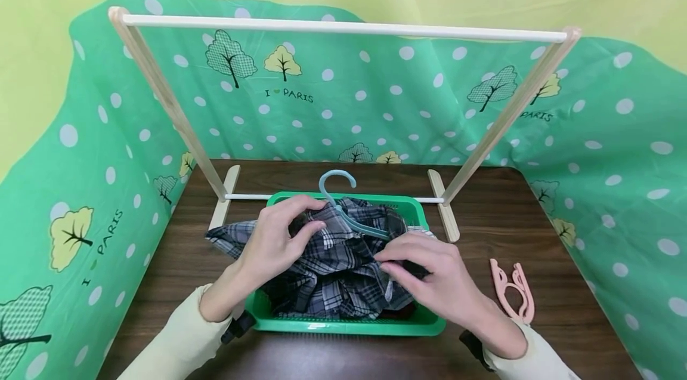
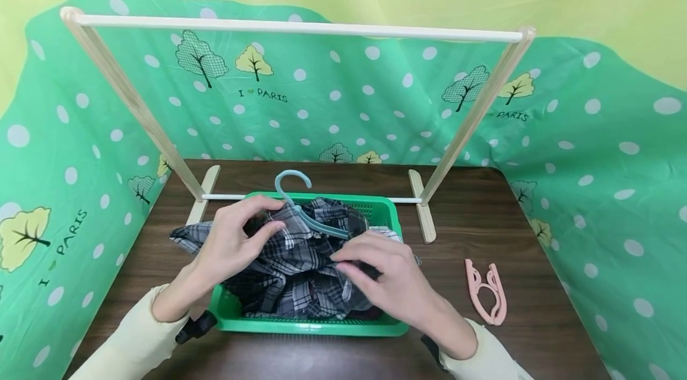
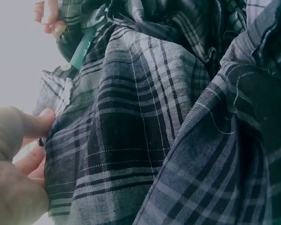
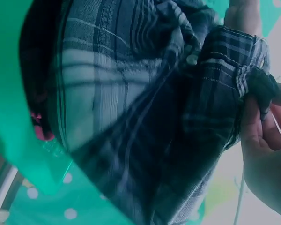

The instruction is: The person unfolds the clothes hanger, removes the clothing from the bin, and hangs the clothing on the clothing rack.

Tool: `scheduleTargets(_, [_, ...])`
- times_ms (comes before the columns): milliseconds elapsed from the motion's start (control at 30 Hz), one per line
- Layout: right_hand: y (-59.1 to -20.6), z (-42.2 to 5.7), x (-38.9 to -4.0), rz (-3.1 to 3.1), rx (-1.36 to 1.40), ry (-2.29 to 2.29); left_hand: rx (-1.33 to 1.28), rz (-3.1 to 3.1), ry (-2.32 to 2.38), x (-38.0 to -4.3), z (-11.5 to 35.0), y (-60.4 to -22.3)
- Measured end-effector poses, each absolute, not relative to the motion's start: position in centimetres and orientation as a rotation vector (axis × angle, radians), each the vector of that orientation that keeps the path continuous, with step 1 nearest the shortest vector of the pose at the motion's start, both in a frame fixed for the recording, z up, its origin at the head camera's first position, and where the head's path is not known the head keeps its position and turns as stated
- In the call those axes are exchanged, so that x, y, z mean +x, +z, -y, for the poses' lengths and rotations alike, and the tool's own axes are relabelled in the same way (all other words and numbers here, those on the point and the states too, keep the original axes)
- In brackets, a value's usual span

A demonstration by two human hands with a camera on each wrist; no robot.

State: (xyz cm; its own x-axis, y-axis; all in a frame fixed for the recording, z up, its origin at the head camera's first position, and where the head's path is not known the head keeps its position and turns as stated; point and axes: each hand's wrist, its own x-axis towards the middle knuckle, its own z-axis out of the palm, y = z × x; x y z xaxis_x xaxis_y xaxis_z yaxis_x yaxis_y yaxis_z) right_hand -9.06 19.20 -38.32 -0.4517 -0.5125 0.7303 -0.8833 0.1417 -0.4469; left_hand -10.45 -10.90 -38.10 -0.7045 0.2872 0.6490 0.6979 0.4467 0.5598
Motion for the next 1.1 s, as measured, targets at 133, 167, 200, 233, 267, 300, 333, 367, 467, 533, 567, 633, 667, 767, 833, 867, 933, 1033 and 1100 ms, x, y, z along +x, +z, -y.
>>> scheduleTargets(133, [-38.3, -18.6, -9.1, 2.044, 1.471, 1.105, -0.827, 2.216, -1.181, -10.3, 11.0, -38.2])
scheduleTargets(167, [-38.3, -18.5, -9.1, 2.050, 1.496, 1.072, -0.821, 2.210, -1.182, -10.3, 11.0, -38.3])
scheduleTargets(200, [-38.4, -18.6, -9.2, 2.055, 1.519, 1.062, -0.815, 2.203, -1.182, -10.3, 11.1, -38.3])
scheduleTargets(233, [-38.5, -18.6, -9.3, 2.056, 1.533, 1.059, -0.811, 2.195, -1.184, -10.2, 11.2, -38.3])
scheduleTargets(267, [-38.6, -18.6, -9.4, 2.047, 1.537, 1.068, -0.810, 2.188, -1.186, -10.2, 11.3, -38.4])
scheduleTargets(300, [-38.7, -18.7, -9.5, 2.029, 1.531, 1.093, -0.810, 2.183, -1.187, -10.2, 11.4, -38.4])
scheduleTargets(333, [-38.8, -18.7, -9.6, 2.001, 1.514, 1.129, -0.811, 2.178, -1.188, -10.2, 11.4, -38.4])
scheduleTargets(367, [-38.8, -18.8, -9.8, 1.971, 1.478, 1.161, -0.814, 2.171, -1.188, -10.2, 11.4, -38.4])
scheduleTargets(467, [-38.7, -19.0, -10.2, 1.938, 1.263, 1.166, -0.828, 2.158, -1.185, -10.3, 11.5, -38.4])
scheduleTargets(533, [-38.5, -19.3, -10.3, 2.032, 1.057, 1.110, -0.833, 2.152, -1.186, -10.4, 11.5, -38.5])
scheduleTargets(567, [-38.4, -19.5, -10.3, 2.104, 0.966, 1.076, -0.834, 2.149, -1.186, -10.4, 11.5, -38.5])
scheduleTargets(633, [-38.3, -19.8, -10.3, 2.274, 0.841, 0.994, -0.836, 2.146, -1.184, -10.4, 11.5, -38.5])
scheduleTargets(667, [-38.3, -20.0, -10.2, 2.345, 0.804, 0.961, -0.839, 2.145, -1.185, -10.4, 11.5, -38.5])
scheduleTargets(767, [-38.5, -20.0, -10.2, 2.434, 0.817, 0.927, -0.854, 2.144, -1.191, -10.4, 11.4, -38.5])
scheduleTargets(833, [-38.6, -19.8, -10.3, 2.420, 0.866, 0.929, -0.871, 2.140, -1.200, -10.3, 11.3, -38.5])
scheduleTargets(867, [-38.6, -19.7, -10.3, 2.398, 0.898, 0.937, -0.883, 2.136, -1.206, -10.3, 11.2, -38.5])
scheduleTargets(933, [-38.5, -19.4, -10.4, 2.350, 0.963, 0.957, -0.904, 2.128, -1.219, -10.3, 10.9, -38.5])
scheduleTargets(1033, [-38.1, -18.9, -10.5, 2.299, 1.021, 0.962, -0.915, 2.112, -1.235, -10.3, 10.6, -38.4])
scheduleTargets(1100, [-37.8, -18.6, -10.5, 2.283, 1.031, 0.946, -0.912, 2.103, -1.250, -10.3, 10.5, -38.4])
